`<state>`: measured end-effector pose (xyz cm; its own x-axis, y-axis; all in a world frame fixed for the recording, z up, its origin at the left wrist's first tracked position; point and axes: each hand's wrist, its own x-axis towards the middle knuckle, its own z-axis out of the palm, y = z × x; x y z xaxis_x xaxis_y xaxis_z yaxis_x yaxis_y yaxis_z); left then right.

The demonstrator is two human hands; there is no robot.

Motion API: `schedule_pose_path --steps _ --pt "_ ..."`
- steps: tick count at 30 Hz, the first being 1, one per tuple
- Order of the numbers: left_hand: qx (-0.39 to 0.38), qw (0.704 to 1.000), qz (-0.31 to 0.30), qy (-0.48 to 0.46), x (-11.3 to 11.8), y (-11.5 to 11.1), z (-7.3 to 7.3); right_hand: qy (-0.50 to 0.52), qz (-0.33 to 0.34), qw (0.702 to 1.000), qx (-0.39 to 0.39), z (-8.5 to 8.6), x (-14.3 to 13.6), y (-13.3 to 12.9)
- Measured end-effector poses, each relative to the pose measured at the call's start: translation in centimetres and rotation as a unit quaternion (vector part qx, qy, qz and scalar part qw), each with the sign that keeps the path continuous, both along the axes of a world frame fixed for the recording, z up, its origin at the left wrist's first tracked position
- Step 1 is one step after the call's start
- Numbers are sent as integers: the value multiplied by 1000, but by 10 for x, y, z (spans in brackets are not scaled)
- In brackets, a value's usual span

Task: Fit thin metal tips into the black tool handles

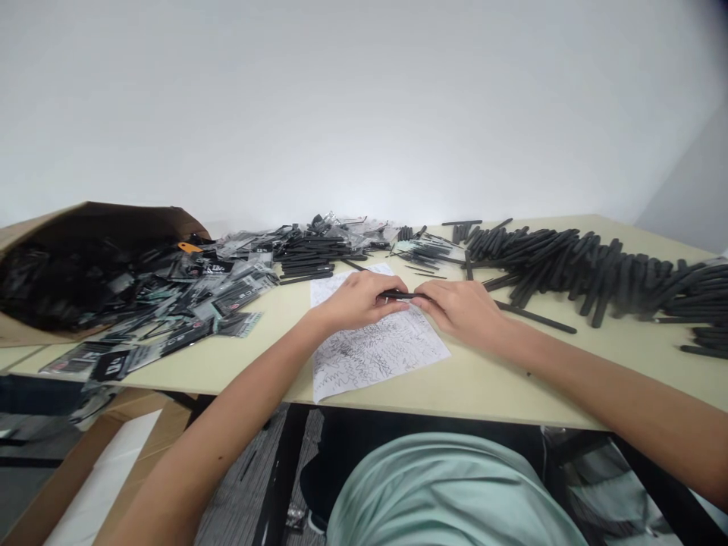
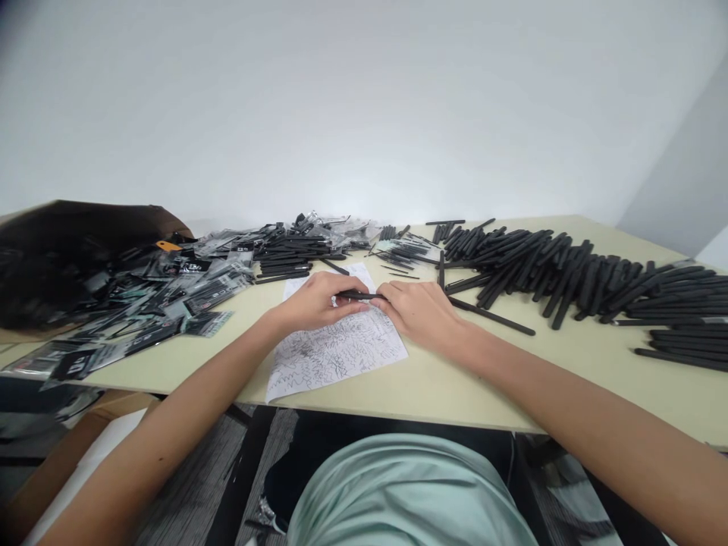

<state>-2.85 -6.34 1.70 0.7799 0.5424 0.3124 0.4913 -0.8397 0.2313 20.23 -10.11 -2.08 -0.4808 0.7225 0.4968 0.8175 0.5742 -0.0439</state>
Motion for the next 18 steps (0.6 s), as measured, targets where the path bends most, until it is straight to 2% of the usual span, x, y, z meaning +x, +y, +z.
schedule_pose_path --steps 11,18 --pt "-9 999 -41 14 0 -2 5 -18 33 999 17 0 0 -2" --pt "-15 999 -29 19 2 -3 4 -47 22 998 33 1 -1 0"
